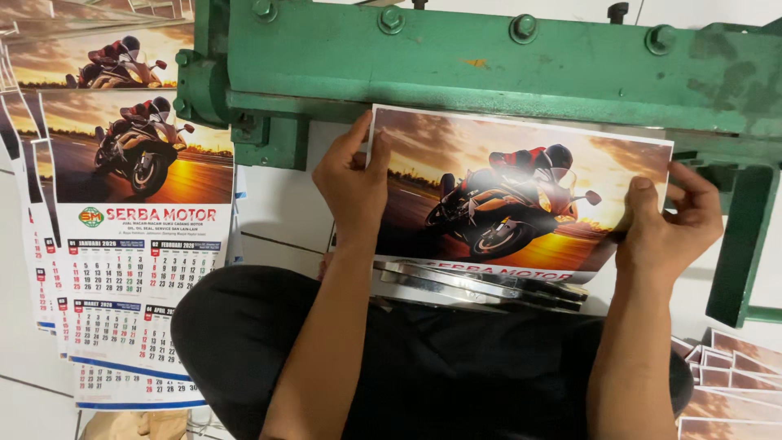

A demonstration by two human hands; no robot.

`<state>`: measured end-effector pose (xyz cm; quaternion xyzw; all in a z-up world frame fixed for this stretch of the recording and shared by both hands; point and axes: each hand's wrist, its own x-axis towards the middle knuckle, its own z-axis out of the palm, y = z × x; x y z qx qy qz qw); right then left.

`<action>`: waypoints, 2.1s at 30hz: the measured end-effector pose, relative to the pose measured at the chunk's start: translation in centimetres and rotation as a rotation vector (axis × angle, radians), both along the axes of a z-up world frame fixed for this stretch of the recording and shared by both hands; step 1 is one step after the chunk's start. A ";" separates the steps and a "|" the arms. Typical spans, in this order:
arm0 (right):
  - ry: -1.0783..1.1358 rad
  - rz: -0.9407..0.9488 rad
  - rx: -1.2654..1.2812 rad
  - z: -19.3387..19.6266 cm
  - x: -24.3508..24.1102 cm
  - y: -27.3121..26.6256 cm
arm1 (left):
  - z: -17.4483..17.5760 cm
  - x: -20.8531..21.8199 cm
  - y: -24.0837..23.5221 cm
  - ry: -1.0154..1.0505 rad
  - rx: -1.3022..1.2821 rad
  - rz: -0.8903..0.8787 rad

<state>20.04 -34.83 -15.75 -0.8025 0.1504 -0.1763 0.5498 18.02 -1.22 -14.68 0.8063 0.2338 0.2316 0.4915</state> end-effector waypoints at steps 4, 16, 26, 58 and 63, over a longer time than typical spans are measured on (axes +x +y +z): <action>0.003 -0.038 -0.010 0.2 0.3 0.0 | 0.4 0.2 -0.3 0.029 -0.060 0.020; -0.031 -0.011 -0.082 0.3 0.6 0.0 | -0.2 0.7 -0.4 0.018 -0.082 0.039; -0.048 0.010 -0.130 -0.6 1.3 -0.9 | -0.7 1.0 -0.2 -0.031 0.059 0.033; -0.210 0.121 -0.623 2.2 2.4 1.7 | 1.0 1.6 -0.3 0.095 0.100 0.112; -0.252 0.134 -0.589 1.7 3.1 1.9 | 1.7 2.0 -0.5 0.122 0.108 0.119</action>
